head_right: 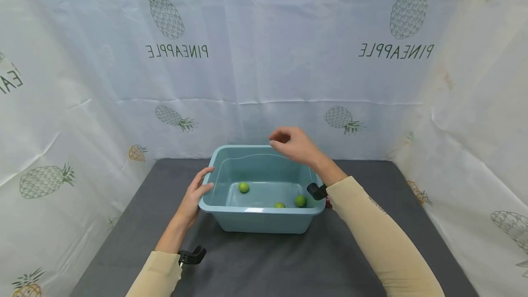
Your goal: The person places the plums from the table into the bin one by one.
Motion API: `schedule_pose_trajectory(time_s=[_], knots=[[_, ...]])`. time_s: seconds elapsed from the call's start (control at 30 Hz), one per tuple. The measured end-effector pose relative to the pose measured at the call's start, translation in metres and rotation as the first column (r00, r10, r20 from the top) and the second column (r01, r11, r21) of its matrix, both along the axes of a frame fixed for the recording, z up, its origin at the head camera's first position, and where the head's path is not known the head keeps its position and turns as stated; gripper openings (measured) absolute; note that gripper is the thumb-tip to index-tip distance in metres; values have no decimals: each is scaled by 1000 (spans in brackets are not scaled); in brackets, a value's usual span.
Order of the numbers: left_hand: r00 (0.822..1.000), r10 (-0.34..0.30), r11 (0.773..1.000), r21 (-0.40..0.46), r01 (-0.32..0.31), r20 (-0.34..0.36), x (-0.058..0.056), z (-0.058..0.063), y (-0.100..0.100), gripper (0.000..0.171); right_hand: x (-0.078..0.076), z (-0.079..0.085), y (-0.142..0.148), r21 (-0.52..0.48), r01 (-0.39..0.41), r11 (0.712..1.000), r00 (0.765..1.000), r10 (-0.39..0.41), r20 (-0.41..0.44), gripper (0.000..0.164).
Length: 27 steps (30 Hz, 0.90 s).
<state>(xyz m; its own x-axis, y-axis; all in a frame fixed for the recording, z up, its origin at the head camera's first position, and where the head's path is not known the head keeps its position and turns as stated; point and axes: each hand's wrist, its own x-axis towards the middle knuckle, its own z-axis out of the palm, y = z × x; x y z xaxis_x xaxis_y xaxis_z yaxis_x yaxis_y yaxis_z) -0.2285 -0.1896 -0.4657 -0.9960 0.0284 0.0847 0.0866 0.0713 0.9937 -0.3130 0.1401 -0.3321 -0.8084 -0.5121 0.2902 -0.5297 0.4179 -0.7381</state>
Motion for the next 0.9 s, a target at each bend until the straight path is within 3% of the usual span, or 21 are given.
schedule_pose_trajectory(time_s=[0.5,0.9], knots=[[1000,-7,1000,-1,7,-5,0,-1,-2,48,29,1,35,14,99,995,991,-98,-93,23],[1000,-13,1000,-6,13,-16,0,-1,-2,48,61,-6,75,-24,269,963,959,-270,-86,27]])
